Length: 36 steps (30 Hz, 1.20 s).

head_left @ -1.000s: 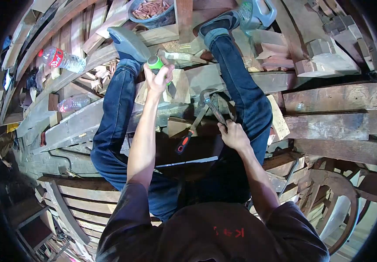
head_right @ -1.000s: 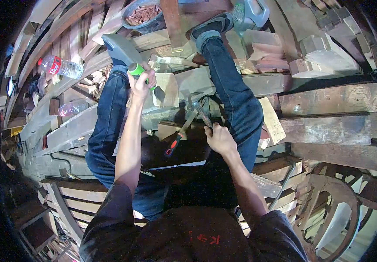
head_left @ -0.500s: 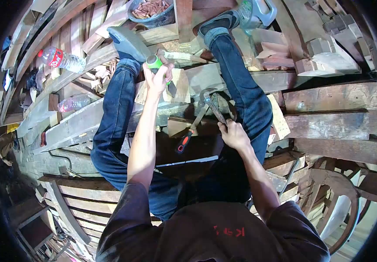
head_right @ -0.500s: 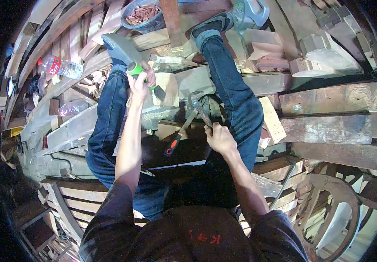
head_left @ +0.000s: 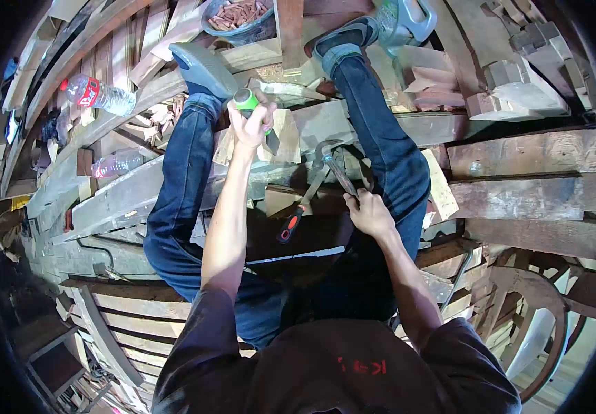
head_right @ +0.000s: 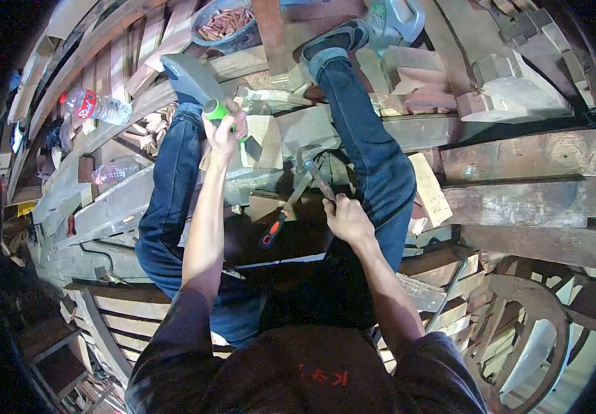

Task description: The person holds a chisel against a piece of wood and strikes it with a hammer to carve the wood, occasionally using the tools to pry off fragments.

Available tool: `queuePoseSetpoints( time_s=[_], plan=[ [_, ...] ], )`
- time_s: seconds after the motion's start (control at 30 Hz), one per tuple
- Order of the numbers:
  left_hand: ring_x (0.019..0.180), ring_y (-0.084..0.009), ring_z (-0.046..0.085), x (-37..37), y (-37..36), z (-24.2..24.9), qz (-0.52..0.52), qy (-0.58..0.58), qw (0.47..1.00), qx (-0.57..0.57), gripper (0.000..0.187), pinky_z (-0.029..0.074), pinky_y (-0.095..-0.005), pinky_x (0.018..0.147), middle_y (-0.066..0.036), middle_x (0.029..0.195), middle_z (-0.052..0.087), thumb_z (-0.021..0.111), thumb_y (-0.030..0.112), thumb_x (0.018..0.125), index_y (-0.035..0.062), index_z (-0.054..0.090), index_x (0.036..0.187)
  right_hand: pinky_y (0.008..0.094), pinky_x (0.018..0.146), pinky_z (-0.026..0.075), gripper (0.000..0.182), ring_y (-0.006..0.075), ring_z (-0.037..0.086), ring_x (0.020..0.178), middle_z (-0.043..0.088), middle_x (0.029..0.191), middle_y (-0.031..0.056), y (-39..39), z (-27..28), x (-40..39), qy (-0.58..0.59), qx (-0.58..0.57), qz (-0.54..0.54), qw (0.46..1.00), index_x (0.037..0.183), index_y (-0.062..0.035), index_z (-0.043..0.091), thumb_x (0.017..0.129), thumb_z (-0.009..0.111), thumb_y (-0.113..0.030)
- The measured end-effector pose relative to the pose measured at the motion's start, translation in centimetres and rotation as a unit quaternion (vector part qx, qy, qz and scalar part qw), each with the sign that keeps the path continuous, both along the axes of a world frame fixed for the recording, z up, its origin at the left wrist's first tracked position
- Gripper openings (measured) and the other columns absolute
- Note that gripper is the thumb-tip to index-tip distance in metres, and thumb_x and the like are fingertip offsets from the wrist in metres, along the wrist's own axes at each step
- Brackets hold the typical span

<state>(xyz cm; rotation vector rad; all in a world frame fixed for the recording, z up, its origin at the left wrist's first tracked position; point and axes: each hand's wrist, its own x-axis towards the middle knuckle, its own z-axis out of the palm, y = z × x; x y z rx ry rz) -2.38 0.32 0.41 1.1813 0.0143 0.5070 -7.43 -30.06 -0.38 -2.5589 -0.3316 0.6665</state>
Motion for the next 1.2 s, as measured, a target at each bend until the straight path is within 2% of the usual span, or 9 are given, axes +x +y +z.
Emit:
queuePoseSetpoints(
  time_s=[0.27, 0.37, 0.53, 0.67, 0.7, 0.83, 0.97, 1.03, 1.2],
  plan=[
    [0.039, -0.0089, 0.038, 0.0, -0.9, -0.4, 0.007, 0.004, 1.000, 0.030, 0.013, 0.028, -0.0249, 0.038, -0.002, 0.050, 0.045, 0.058, 0.001, 0.078, -0.0012, 0.051, 0.068, 0.0532, 0.068, 0.053, 0.038, 0.0489, 0.065, 0.077, 0.061, 0.072, 0.0339, 0.0, 1.2, 0.1, -0.029, 0.038, -0.003, 0.999, 0.084, 0.0081, 0.060, 0.095, 0.057, -0.028],
    [0.045, -0.0079, 0.049, -0.4, -1.3, 0.1, 0.013, 0.020, 0.999, 0.031, 0.008, 0.034, -0.0232, 0.042, -0.004, 0.057, 0.057, 0.062, 0.007, 0.078, 0.0005, 0.057, 0.076, 0.0513, 0.062, 0.050, 0.038, 0.0481, 0.064, 0.076, 0.059, 0.070, 0.0338, 0.4, 4.2, 0.2, -0.065, 0.097, -0.016, 0.993, 0.078, 0.0081, 0.058, 0.095, 0.058, -0.026],
    [0.045, -0.0083, 0.048, -0.5, -1.1, 0.3, 0.011, 0.026, 0.997, 0.074, 0.010, 0.035, -0.0243, 0.043, -0.001, 0.055, 0.054, 0.062, 0.009, 0.078, 0.0027, 0.057, 0.074, 0.0467, 0.051, 0.042, 0.040, 0.0492, 0.056, 0.061, 0.052, 0.061, 0.0289, 1.7, 12.4, 0.5, -0.099, 0.134, -0.042, 0.985, 0.079, 0.0044, 0.053, 0.099, 0.056, -0.030],
    [0.042, -0.0078, 0.044, -0.1, -0.8, -0.3, 0.047, 0.005, 0.988, 0.147, 0.012, 0.032, -0.0246, 0.040, -0.002, 0.054, 0.050, 0.059, 0.008, 0.077, 0.0004, 0.055, 0.070, 0.0407, 0.045, 0.040, 0.037, 0.0417, 0.055, 0.050, 0.050, 0.055, 0.0230, 3.0, 19.3, 0.9, -0.194, 0.155, 0.024, 0.968, 0.079, 0.0010, 0.051, 0.099, 0.057, -0.029],
    [0.044, -0.0106, 0.047, -0.2, -0.8, -0.1, 0.036, 0.017, 0.993, 0.108, 0.016, 0.037, -0.0283, 0.045, -0.001, 0.052, 0.052, 0.062, 0.011, 0.076, 0.0025, 0.056, 0.064, 0.0419, 0.046, 0.041, 0.035, 0.0424, 0.057, 0.052, 0.051, 0.055, 0.0230, 3.5, 20.9, 0.9, -0.208, 0.148, 0.031, 0.966, 0.080, 0.0007, 0.051, 0.099, 0.057, -0.028],
    [0.045, -0.0100, 0.048, -0.6, -0.5, 0.0, 0.023, 0.037, 0.996, 0.082, 0.014, 0.037, -0.0276, 0.045, -0.001, 0.051, 0.052, 0.062, 0.011, 0.076, 0.0024, 0.057, 0.067, 0.0474, 0.050, 0.045, 0.030, 0.0442, 0.061, 0.059, 0.054, 0.056, 0.0248, 6.0, 21.7, 1.1, -0.257, 0.190, 0.061, 0.946, 0.088, -0.0003, 0.049, 0.099, 0.057, -0.027],
    [0.046, -0.0102, 0.049, -0.9, -0.8, -1.0, 0.049, 0.015, 0.992, 0.117, 0.011, 0.037, -0.0276, 0.046, -0.001, 0.051, 0.053, 0.063, 0.010, 0.076, 0.0020, 0.058, 0.070, 0.0540, 0.051, 0.047, 0.033, 0.0483, 0.062, 0.062, 0.059, 0.062, 0.0291, 6.8, 20.1, 2.4, -0.264, 0.029, 0.160, 0.951, 0.091, 0.0010, 0.050, 0.099, 0.055, -0.031],
    [0.047, -0.0110, 0.051, -0.7, -1.2, -1.1, 0.058, -0.015, 0.997, 0.051, 0.010, 0.039, -0.0282, 0.047, -0.002, 0.053, 0.055, 0.064, 0.010, 0.076, 0.0019, 0.060, 0.071, 0.0544, 0.052, 0.047, 0.033, 0.0490, 0.062, 0.062, 0.059, 0.061, 0.0289, 6.6, 21.1, 2.6, -0.253, 0.063, 0.154, 0.953, 0.090, 0.0010, 0.050, 0.099, 0.055, -0.031],
    [0.047, -0.0124, 0.052, -0.4, -0.6, -1.5, 0.048, 0.025, 0.991, 0.122, 0.015, 0.040, -0.0297, 0.047, -0.003, 0.052, 0.055, 0.065, 0.014, 0.077, 0.0024, 0.060, 0.068, 0.0540, 0.046, 0.046, 0.032, 0.0470, 0.062, 0.058, 0.056, 0.056, 0.0280, 7.1, 23.4, 3.3, -0.288, 0.132, 0.130, 0.939, 0.088, 0.0015, 0.051, 0.099, 0.056, -0.028]
  ],
)
